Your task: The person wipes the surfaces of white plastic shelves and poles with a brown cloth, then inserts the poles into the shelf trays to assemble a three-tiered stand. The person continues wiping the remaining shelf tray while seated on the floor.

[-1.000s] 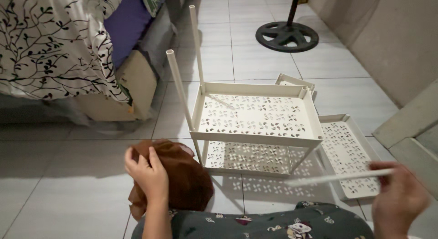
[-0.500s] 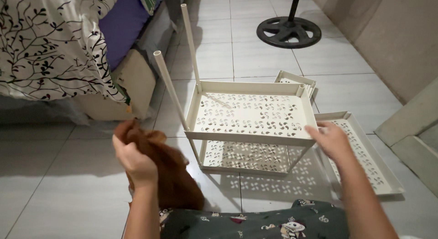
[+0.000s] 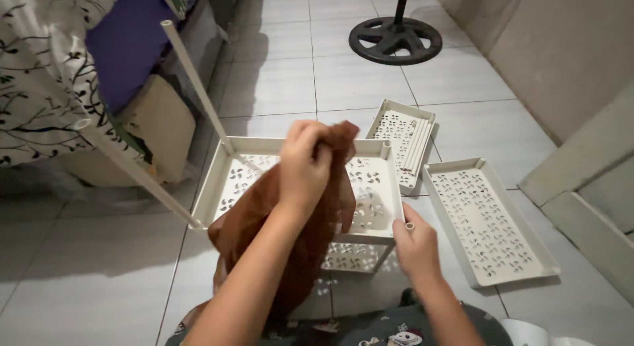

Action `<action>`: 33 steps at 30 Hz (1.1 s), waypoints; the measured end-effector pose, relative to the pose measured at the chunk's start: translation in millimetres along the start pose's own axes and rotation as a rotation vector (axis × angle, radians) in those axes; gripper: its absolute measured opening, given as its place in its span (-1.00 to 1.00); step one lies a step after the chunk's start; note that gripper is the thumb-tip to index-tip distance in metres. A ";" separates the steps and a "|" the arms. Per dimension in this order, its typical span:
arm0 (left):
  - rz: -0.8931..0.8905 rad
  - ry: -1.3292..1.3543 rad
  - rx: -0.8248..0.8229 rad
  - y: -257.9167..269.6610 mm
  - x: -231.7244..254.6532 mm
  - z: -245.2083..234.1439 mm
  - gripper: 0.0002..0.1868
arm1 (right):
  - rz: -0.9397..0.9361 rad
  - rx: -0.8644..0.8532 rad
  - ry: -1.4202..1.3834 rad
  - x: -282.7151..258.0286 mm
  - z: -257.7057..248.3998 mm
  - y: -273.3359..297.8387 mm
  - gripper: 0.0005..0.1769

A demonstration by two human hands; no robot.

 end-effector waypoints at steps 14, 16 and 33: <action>0.342 0.007 -1.160 87.7 -17.4 108.9 -0.52 | -0.258 0.141 -0.236 45.8 13.3 -2.3 -0.33; 0.271 -0.111 -1.197 90.1 -33.7 124.7 -0.48 | -0.265 0.128 -0.243 49.3 13.6 -1.9 -0.32; 0.313 -0.262 -1.185 101.7 -50.3 141.9 -0.34 | -0.085 0.104 -0.253 48.8 14.7 0.3 -0.21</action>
Point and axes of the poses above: each hand's wrist, its own y-axis away from the middle knuckle, its own z-axis out of the palm, x = y × z, the point moved 6 cm from there along -y, towards the middle knuckle, and after that the axes turned 5 degrees about -y, right-handed, at the moved point
